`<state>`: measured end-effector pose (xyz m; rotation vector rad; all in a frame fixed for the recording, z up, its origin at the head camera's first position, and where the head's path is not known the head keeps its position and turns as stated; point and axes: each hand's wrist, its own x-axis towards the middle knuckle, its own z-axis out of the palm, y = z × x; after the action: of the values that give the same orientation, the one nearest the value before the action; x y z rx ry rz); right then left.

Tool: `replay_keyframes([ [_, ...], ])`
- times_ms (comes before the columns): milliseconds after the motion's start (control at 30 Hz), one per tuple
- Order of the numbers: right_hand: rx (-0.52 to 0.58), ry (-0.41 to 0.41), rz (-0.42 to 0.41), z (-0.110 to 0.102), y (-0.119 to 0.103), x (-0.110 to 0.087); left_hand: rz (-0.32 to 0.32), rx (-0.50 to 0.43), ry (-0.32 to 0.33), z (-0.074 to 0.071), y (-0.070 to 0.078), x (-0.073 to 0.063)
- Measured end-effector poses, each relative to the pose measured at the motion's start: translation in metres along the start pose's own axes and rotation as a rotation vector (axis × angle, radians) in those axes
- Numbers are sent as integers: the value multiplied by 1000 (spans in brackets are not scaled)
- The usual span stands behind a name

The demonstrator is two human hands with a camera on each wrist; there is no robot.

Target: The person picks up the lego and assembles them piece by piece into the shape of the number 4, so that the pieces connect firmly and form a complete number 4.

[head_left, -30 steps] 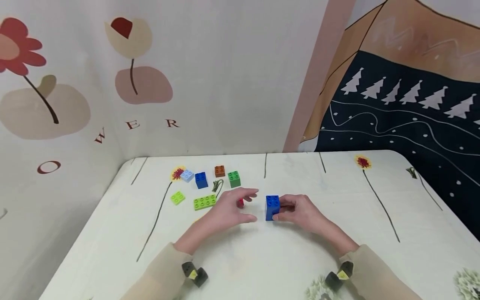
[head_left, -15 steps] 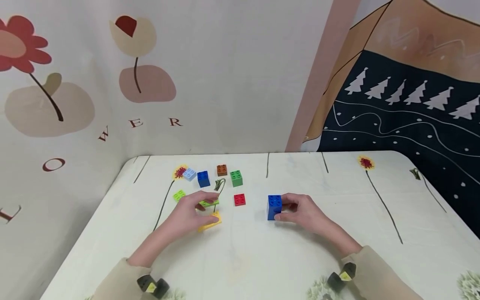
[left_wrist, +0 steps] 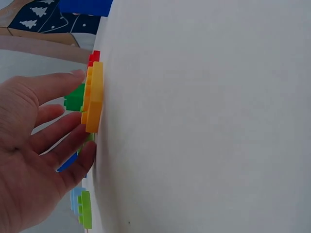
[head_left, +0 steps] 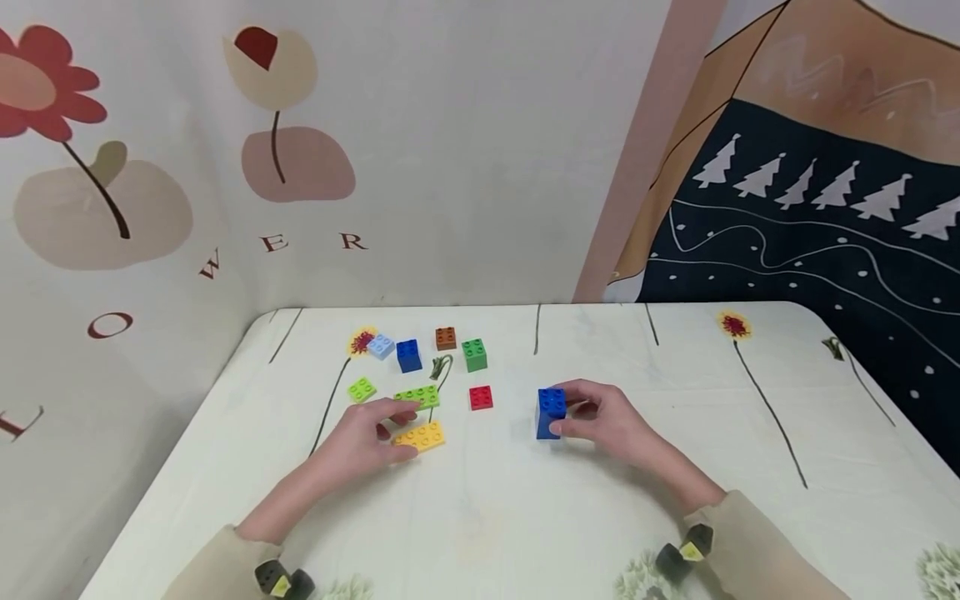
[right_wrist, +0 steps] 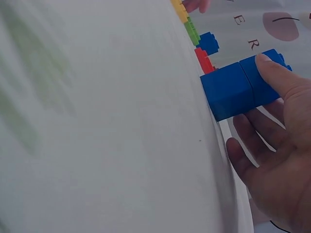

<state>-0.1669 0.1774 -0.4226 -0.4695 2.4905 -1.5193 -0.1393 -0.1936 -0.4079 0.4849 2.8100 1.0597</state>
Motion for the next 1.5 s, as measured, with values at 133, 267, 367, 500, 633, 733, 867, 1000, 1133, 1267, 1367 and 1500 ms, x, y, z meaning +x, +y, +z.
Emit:
replay_keyframes([
  [133,51,-14,16,1,1,2,-24,14,-14,1,-1,1],
  [267,82,-19,21,2,1,3,-38,30,-36,2,-3,3],
  [367,94,-16,17,3,0,3,-29,53,-52,3,-5,3],
  [500,109,-4,3,3,0,3,7,83,-52,4,-7,3],
  [633,142,2,-10,3,2,2,36,107,-38,5,-7,2],
  [733,147,6,-13,3,3,3,43,118,-29,5,-7,1],
  [867,136,7,-14,4,3,4,53,107,-17,5,-6,1],
  [1000,142,3,-11,4,1,4,78,82,-5,5,-7,1],
  [1133,143,-2,9,3,1,4,99,53,6,4,-6,1],
  [1267,140,1,16,3,2,5,123,32,23,2,-4,2],
  [1367,137,8,13,3,2,6,142,21,21,1,0,5],
  [1500,131,13,7,3,2,6,175,9,12,2,8,10],
])
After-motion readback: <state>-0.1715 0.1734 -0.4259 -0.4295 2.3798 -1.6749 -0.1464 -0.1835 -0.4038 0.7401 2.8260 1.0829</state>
